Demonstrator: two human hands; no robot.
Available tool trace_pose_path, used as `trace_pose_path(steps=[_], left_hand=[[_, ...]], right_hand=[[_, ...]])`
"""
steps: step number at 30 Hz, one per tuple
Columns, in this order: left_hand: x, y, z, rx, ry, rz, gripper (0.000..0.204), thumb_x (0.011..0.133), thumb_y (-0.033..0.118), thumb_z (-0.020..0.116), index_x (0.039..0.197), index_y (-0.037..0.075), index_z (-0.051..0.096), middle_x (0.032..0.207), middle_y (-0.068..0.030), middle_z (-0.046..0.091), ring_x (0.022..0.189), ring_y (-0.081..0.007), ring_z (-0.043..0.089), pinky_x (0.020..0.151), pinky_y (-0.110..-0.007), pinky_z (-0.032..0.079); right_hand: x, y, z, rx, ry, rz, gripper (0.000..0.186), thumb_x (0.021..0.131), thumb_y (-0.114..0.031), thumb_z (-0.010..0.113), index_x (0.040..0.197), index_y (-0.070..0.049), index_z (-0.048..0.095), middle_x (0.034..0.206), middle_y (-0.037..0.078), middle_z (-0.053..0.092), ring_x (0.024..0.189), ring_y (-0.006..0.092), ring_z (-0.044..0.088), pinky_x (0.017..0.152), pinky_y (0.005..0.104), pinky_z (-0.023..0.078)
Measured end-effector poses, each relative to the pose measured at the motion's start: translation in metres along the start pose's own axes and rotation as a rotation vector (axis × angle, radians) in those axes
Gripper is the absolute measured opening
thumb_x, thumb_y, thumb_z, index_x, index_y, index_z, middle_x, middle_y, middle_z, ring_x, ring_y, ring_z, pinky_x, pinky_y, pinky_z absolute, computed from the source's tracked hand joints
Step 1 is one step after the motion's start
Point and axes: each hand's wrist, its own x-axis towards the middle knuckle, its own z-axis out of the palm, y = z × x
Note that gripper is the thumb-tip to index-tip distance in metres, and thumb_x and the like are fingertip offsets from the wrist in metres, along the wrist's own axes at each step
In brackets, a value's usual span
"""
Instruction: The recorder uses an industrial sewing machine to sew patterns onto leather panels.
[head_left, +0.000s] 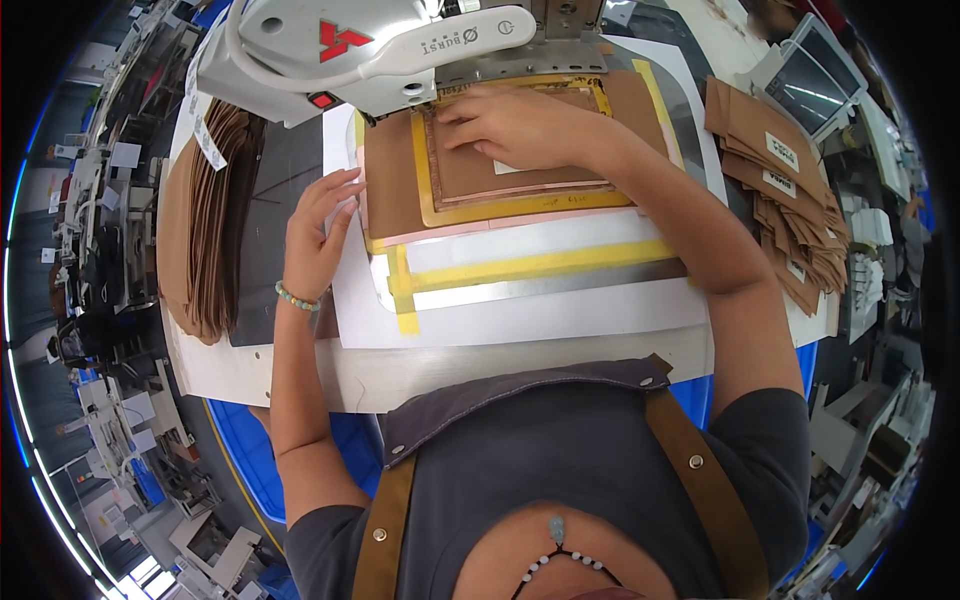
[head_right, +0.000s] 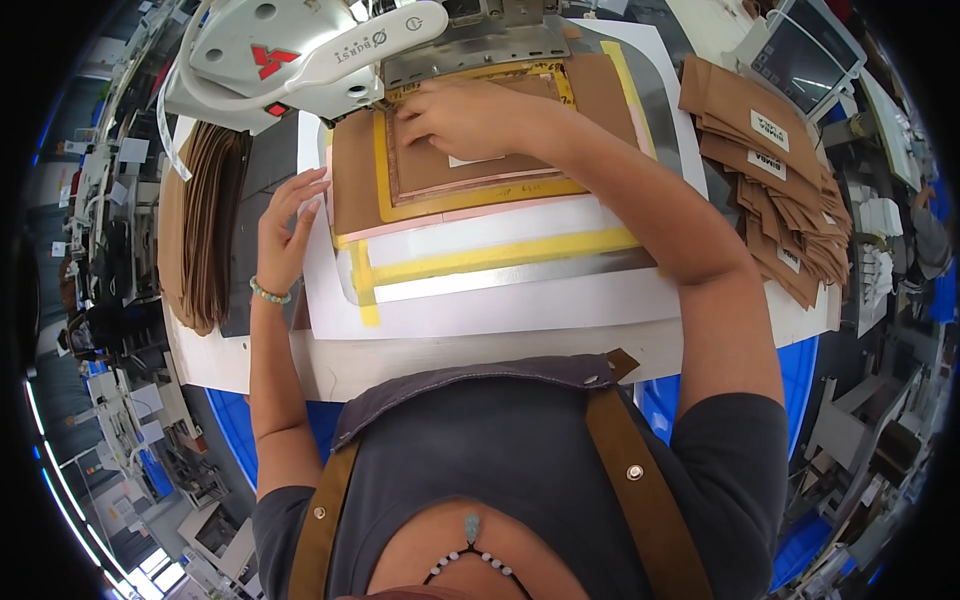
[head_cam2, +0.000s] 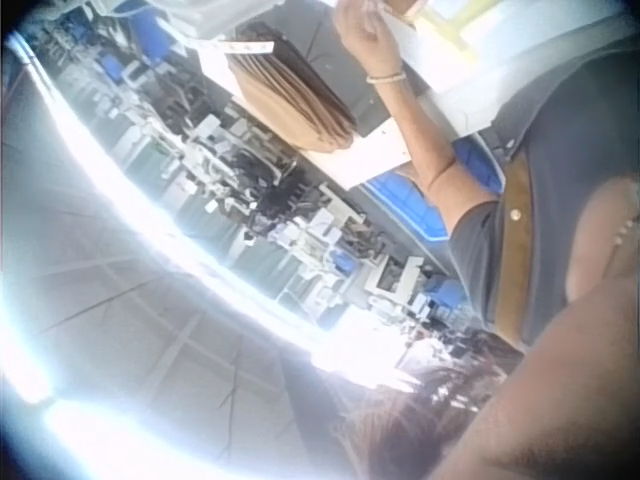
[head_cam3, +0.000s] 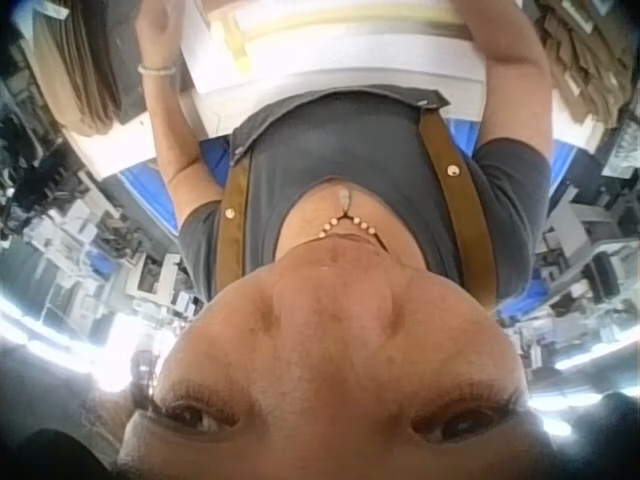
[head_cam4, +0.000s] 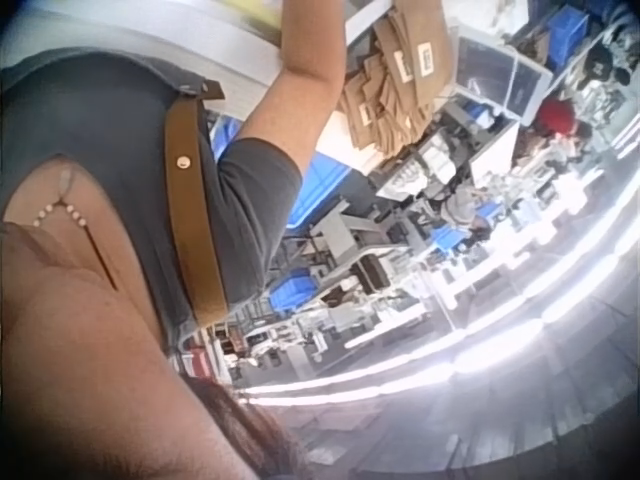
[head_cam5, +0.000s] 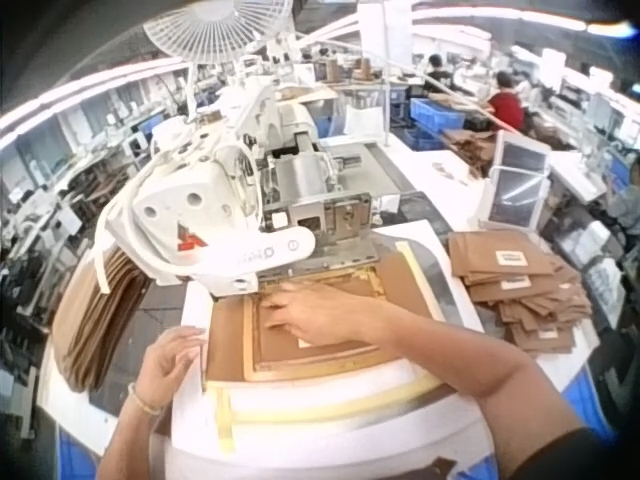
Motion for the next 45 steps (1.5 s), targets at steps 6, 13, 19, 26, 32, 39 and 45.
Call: trace_pose_path(steps=[6, 13, 19, 26, 32, 39, 45], left_hand=[[-0.007, 0.099, 0.048, 0.004, -0.064, 0.586, 0.038, 0.093, 0.002, 0.069, 0.13, 0.007, 0.071, 0.143, -0.0113, 0.068, 0.136, -0.0359, 0.061, 0.111, -0.047, 0.051], [-0.011, 0.233, 0.154, -0.151, -0.048, 0.984, 0.051, 0.087, 0.004, 0.067, 0.138, 0.007, 0.064, 0.165, -0.0166, 0.046, 0.151, -0.0354, 0.045, 0.116, -0.048, 0.047], [-0.072, 0.236, 0.175, -0.391, -0.553, 0.955, 0.043, 0.089, 0.005, 0.064, 0.132, 0.002, 0.067, 0.148, -0.022, 0.057, 0.142, -0.0359, 0.052, 0.114, -0.047, 0.047], [-0.166, 0.172, 0.117, -0.584, -0.977, 0.334, 0.054, 0.113, 0.03, 0.05, 0.154, -0.006, 0.046, 0.156, -0.0263, 0.052, 0.142, -0.0414, 0.053, 0.122, -0.044, 0.041], [-0.18, 0.167, 0.12, -0.26, -1.11, 0.174, 0.071, 0.113, 0.046, 0.045, 0.16, -0.006, 0.04, 0.165, -0.0313, 0.039, 0.158, -0.0406, 0.032, 0.13, -0.046, 0.024], [-0.188, 0.169, 0.144, -0.358, -1.013, 0.19, 0.07, 0.113, 0.048, 0.04, 0.159, -0.005, 0.042, 0.17, -0.0261, 0.034, 0.161, -0.0382, 0.028, 0.132, -0.046, 0.021], [-0.188, 0.17, 0.152, -0.285, -0.989, 0.126, 0.072, 0.112, 0.053, 0.042, 0.146, -0.01, 0.053, 0.152, -0.0286, 0.051, 0.142, -0.0411, 0.049, 0.122, -0.045, 0.036]], right_hand=[[-0.023, -0.014, -0.032, -0.169, -0.059, 0.154, 0.025, 0.097, -0.009, 0.061, 0.116, -0.01, 0.078, 0.131, 0.006, 0.072, 0.124, 0.0292, 0.063, 0.107, 0.0441, 0.051], [-0.046, -0.03, -0.051, -0.393, 0.203, 0.55, 0.023, 0.101, -0.018, 0.063, 0.115, -0.006, 0.078, 0.113, 0.009, 0.076, 0.106, 0.0314, 0.07, 0.097, 0.0423, 0.055], [-0.124, -0.106, -0.093, -0.065, 0.423, 0.646, 0.027, 0.098, -0.021, 0.065, 0.115, -0.006, 0.08, 0.11, 0.02, 0.079, 0.103, 0.0336, 0.076, 0.094, 0.048, 0.057], [-0.243, -0.24, -0.051, 0.397, -0.32, 0.354, 0.028, 0.108, -0.023, 0.057, 0.115, -0.002, 0.074, 0.107, 0.014, 0.074, 0.105, 0.035, 0.07, 0.093, 0.0459, 0.055], [-0.296, -0.301, 0.031, 0.111, -0.356, 0.516, 0.04, 0.102, -0.01, 0.062, 0.141, -0.001, 0.062, 0.15, 0.02, 0.055, 0.14, 0.0381, 0.053, 0.113, 0.0447, 0.048], [-0.298, -0.289, 0.099, 0.435, -0.122, 0.637, 0.041, 0.103, -0.02, 0.064, 0.136, 0.004, 0.064, 0.145, 0.026, 0.054, 0.137, 0.0438, 0.051, 0.113, 0.0515, 0.046], [-0.298, -0.281, 0.137, 0.002, -0.093, 0.569, 0.054, 0.103, -0.024, 0.065, 0.15, 0.0, 0.054, 0.154, 0.029, 0.043, 0.147, 0.047, 0.041, 0.12, 0.0559, 0.038]])
